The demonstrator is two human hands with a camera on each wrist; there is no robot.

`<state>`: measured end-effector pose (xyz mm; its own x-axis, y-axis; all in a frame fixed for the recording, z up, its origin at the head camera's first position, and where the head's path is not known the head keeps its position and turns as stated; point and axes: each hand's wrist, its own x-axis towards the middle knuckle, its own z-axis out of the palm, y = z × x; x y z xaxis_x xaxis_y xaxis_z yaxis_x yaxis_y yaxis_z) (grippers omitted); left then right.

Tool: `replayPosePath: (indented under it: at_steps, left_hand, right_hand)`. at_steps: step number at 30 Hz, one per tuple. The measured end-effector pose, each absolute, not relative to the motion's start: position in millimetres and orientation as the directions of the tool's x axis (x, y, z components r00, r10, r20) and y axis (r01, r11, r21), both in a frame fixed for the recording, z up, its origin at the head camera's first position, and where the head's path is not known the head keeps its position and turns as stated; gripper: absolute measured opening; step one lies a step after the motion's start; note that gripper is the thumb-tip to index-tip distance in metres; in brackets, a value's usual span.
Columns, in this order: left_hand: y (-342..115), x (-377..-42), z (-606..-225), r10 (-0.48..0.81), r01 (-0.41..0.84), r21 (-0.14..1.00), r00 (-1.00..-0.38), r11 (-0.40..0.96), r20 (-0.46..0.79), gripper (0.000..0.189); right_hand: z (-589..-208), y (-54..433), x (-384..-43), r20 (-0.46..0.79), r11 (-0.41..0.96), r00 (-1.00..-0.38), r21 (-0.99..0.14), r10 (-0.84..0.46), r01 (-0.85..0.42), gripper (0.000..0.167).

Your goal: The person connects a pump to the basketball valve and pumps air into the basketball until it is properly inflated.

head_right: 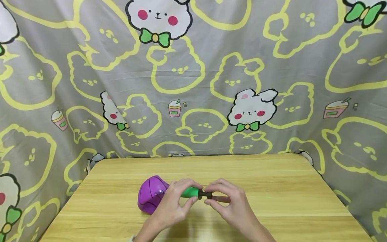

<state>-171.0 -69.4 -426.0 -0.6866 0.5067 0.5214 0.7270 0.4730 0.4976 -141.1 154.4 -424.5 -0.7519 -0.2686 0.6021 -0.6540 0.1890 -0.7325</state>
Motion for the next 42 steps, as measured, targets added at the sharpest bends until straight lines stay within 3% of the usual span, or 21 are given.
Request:
replayPosePath:
  at_steps: [9,31,42]
  left_hand:
    - [-74.9,-174.2,-426.0,0.527,0.746,0.491,-0.666,0.451,0.528,0.026]
    - [-93.9,-182.4,-416.4,0.410,0.665,0.544,-0.746,0.512,0.525,0.033]
    - [-93.5,-183.5,-417.2,0.410,0.679,0.533,-0.732,0.504,0.544,0.033]
  right_hand:
    - [-423.3,154.7,-140.2,0.592,0.189,-0.752,-0.734,-0.290,-0.652,0.032]
    - [-395.9,191.1,-139.8,0.605,0.194,-0.759,-0.737,-0.239,-0.648,0.033]
    - [-390.3,201.2,-138.5,0.573,0.193,-0.775,-0.756,-0.266,-0.625,0.038]
